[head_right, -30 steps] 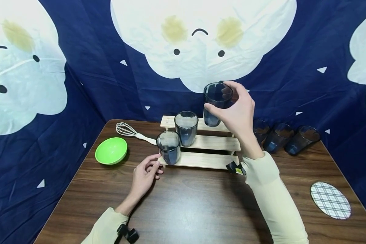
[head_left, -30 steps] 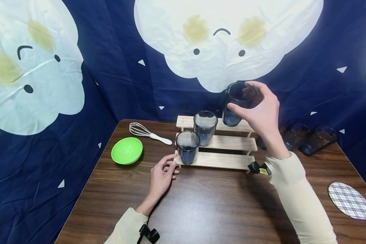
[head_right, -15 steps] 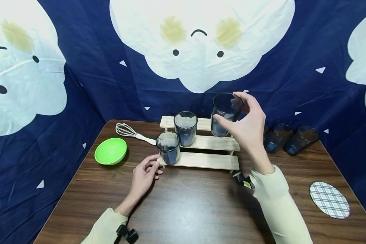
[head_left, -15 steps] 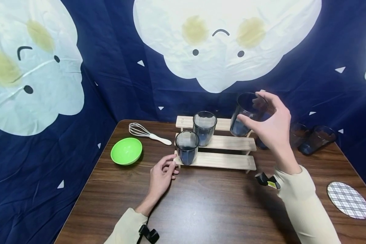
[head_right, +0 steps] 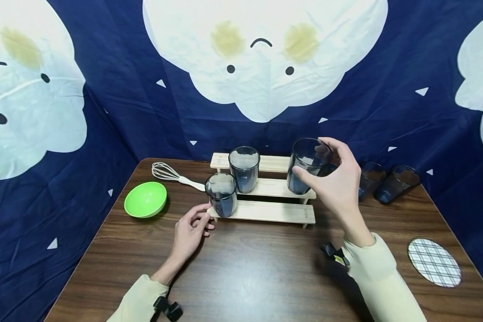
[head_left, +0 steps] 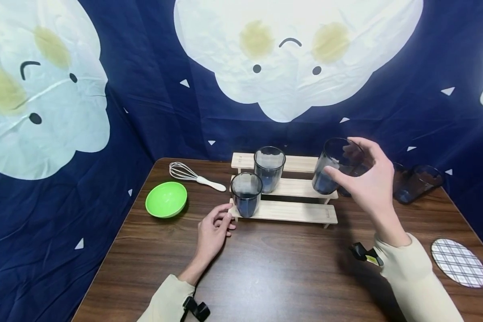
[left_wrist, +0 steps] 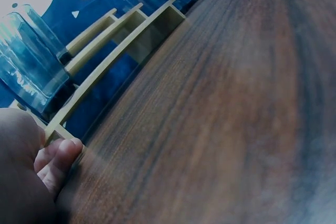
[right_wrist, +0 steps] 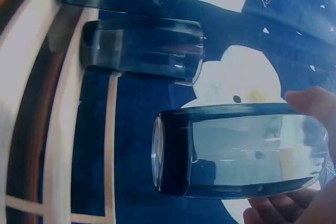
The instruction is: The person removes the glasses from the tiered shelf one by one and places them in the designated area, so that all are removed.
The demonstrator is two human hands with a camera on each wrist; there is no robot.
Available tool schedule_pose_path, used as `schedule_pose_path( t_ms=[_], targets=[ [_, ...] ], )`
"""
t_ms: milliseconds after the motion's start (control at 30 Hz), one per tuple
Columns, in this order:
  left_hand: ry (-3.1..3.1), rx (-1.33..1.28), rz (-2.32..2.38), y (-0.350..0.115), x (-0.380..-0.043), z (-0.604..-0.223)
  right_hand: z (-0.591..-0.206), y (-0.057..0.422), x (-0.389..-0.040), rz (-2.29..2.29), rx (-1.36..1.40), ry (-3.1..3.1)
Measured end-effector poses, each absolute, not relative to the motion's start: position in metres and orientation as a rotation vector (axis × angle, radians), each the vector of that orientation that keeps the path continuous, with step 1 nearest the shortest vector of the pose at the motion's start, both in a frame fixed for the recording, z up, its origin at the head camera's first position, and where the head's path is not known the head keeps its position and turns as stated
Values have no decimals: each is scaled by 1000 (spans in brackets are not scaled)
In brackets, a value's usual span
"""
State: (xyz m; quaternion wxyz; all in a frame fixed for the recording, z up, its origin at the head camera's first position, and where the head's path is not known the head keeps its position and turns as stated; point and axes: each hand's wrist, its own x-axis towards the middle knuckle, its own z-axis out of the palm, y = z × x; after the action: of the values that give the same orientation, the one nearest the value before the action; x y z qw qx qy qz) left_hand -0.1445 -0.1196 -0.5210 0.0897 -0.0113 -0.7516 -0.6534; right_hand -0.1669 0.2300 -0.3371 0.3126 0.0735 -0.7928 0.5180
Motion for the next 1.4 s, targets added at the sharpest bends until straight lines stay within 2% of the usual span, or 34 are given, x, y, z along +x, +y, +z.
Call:
schedule_pose_path(
  t_ms=[800, 1400],
  targets=[
    [-2238, -40, -1939, -120, -144, -520, -368, 269, -127, 1393, 110, -2069],
    [-2232, -34, -1946, -121, -144, -521, -400, 303, -122, 1174, -206, -2219]
  ],
)
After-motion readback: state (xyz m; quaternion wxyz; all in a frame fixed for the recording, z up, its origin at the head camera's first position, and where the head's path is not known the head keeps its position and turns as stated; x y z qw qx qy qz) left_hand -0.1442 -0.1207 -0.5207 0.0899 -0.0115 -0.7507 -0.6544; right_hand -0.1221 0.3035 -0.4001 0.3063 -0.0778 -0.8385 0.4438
